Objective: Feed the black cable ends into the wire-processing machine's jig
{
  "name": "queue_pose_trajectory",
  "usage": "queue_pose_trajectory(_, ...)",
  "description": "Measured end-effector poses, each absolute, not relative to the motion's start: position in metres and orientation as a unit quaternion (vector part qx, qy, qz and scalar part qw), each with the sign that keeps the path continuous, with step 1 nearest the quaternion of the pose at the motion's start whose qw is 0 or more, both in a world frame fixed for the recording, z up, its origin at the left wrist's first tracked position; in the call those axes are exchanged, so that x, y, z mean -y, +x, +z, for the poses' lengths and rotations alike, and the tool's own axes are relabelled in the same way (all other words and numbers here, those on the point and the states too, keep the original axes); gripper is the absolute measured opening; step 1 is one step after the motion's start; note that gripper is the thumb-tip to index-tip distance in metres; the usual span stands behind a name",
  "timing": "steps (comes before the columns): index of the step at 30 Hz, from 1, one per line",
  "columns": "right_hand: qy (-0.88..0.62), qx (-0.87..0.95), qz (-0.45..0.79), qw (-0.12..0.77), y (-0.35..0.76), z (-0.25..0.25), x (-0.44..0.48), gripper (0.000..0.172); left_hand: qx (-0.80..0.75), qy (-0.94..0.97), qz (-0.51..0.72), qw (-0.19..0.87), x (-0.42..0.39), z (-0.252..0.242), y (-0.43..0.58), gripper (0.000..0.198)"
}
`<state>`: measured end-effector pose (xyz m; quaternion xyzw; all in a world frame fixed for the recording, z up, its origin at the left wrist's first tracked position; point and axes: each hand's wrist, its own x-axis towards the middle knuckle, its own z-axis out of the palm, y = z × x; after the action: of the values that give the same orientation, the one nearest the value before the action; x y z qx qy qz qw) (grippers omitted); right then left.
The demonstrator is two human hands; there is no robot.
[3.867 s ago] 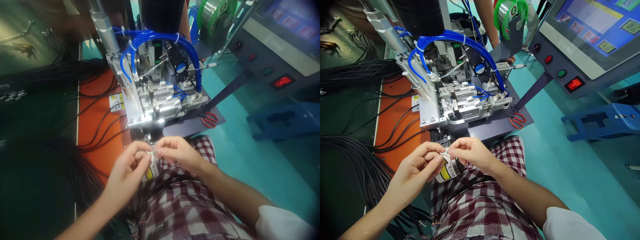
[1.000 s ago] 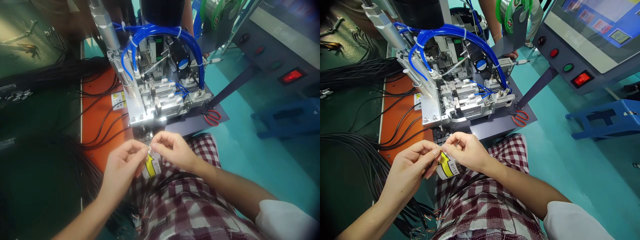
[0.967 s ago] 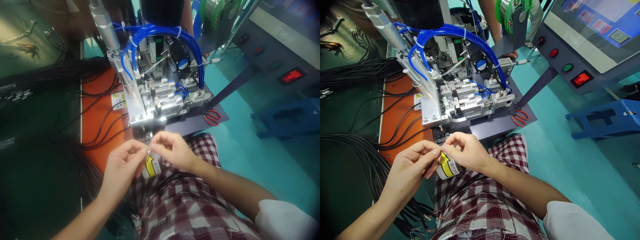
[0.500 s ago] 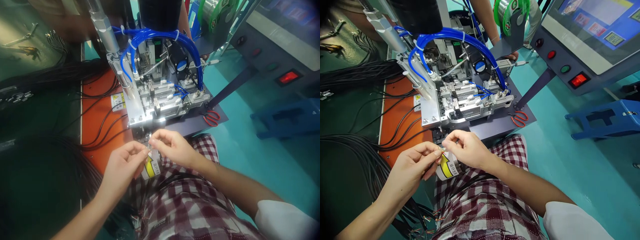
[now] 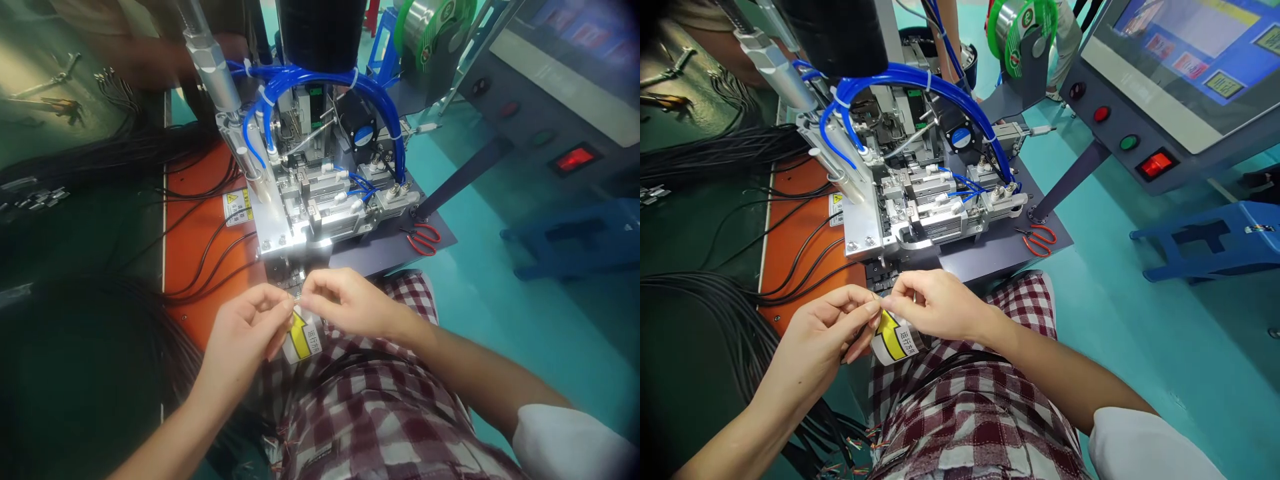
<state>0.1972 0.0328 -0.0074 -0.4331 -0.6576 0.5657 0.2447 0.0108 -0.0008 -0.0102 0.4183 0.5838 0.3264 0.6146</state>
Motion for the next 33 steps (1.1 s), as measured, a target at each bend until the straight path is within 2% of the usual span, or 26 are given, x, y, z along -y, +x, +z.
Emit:
queue_pose_trajectory(2,-0.427,0.671,0.562,0.227,0.197,-0.005,-0.032,0.017,-0.582,0.423,0.321,0.616,0.001,-0.011,0.01,0.025)
queue_pose_trajectory(9,-0.395,0.637,0.613,0.25,0.198,-0.011,-0.031,0.015,-0.581,0.439,0.299,0.617,0.002,-0.011,0.008,0.029)
queue_pose_trajectory(15,-0.369,0.693,0.543,0.298,0.197,-0.017,-0.032,0.015,-0.581,0.455,0.279,0.614,0.001,-0.008,0.009,0.031)
queue_pose_trajectory(19,-0.363,0.627,0.634,0.272,0.199,-0.021,-0.036,0.016,-0.575,0.421,0.28,0.642,-0.003,-0.007,0.01,0.03)
queue_pose_trajectory(25,-0.414,0.624,0.616,0.246,0.2,-0.016,-0.027,0.018,-0.57,0.402,0.303,0.649,-0.003,-0.006,0.009,0.027)
queue_pose_trajectory(30,-0.423,0.582,0.616,0.32,0.191,-0.019,-0.017,0.014,-0.579,0.421,0.299,0.631,0.001,-0.009,0.009,0.029)
queue_pose_trajectory(33,-0.424,0.554,0.638,0.325,0.191,-0.022,-0.018,0.016,-0.585,0.428,0.298,0.621,0.002,-0.01,0.009,0.029)
